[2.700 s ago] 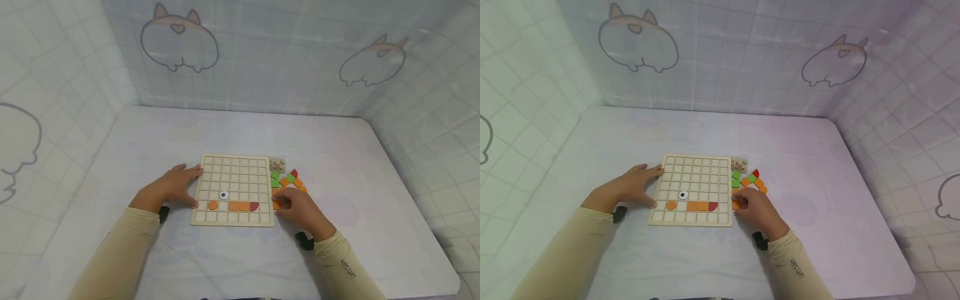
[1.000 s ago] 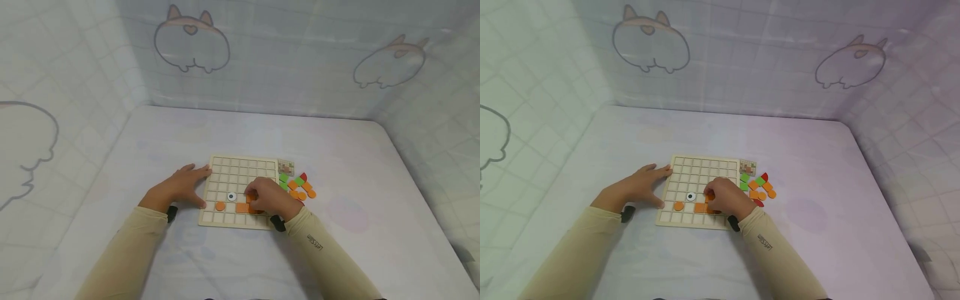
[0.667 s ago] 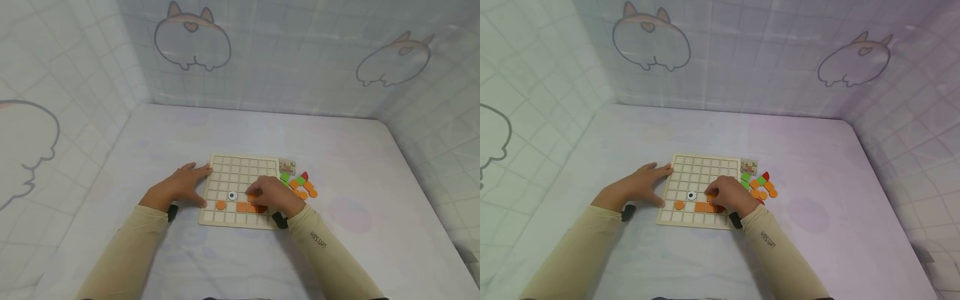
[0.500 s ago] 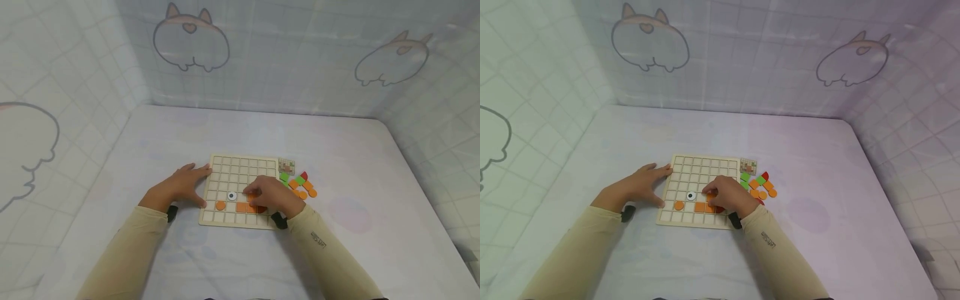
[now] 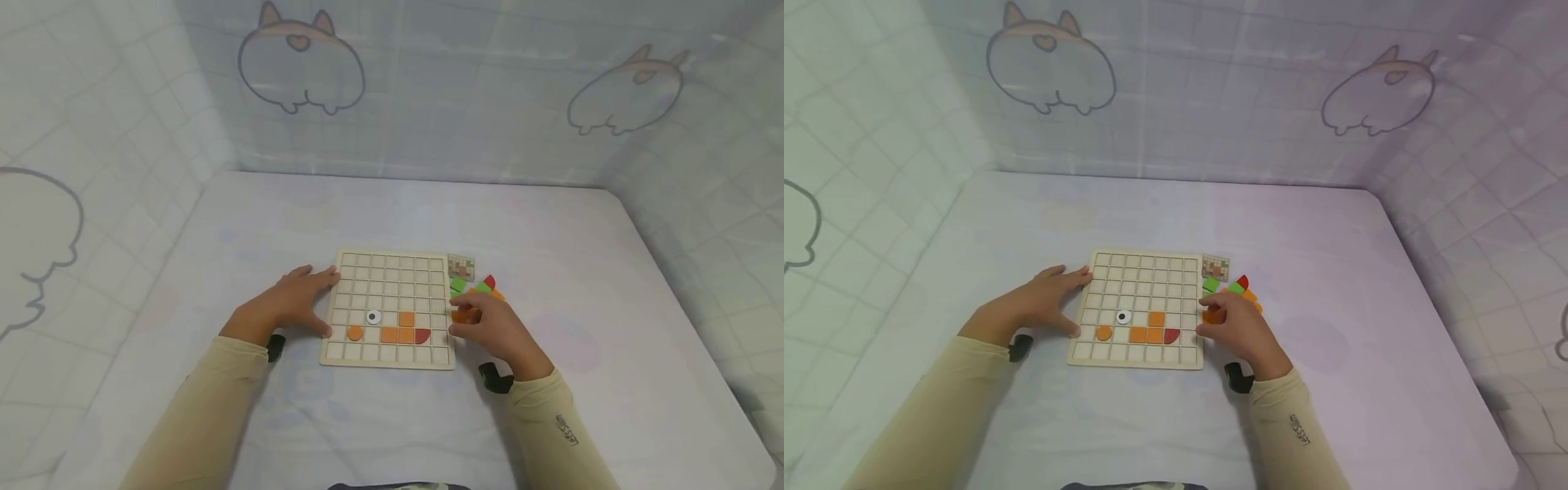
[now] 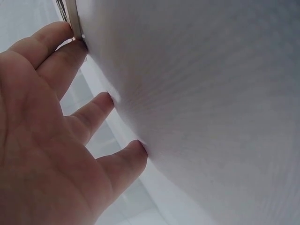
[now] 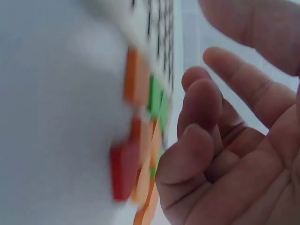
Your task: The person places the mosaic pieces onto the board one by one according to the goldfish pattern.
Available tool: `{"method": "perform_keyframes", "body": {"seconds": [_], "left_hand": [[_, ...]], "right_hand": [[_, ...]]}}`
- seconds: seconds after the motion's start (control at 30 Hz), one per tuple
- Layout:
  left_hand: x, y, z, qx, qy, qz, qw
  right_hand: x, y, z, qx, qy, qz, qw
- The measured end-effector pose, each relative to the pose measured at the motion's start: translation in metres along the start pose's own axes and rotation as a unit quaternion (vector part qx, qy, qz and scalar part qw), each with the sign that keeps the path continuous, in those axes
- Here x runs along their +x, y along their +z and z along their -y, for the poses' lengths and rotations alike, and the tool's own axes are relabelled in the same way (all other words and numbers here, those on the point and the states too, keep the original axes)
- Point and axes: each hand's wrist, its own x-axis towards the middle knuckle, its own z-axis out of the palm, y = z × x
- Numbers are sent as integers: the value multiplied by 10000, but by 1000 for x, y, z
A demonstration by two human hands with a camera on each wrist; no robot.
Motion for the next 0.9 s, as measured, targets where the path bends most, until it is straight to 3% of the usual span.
{"method": "perform_keyframes", "body": {"seconds": [0.23,0.47,0.67,0.9], "left_hand": [[-3,-2,4,-48,-115,25,9999],[-2,-2,2,-69,29,21,10000],[-3,-1,-2,-96,-35,24,9999],[-3,-3,-4,-119,-67,5,9999]], "right_hand": [[6,-3,-15,-187,245,-66,9995],[12,5,-17,-702,15,-137,9974],[13,8,-13,-1043,-214,-112,9943],[14,5,-13,-1157,-234,-121,9929]]}}
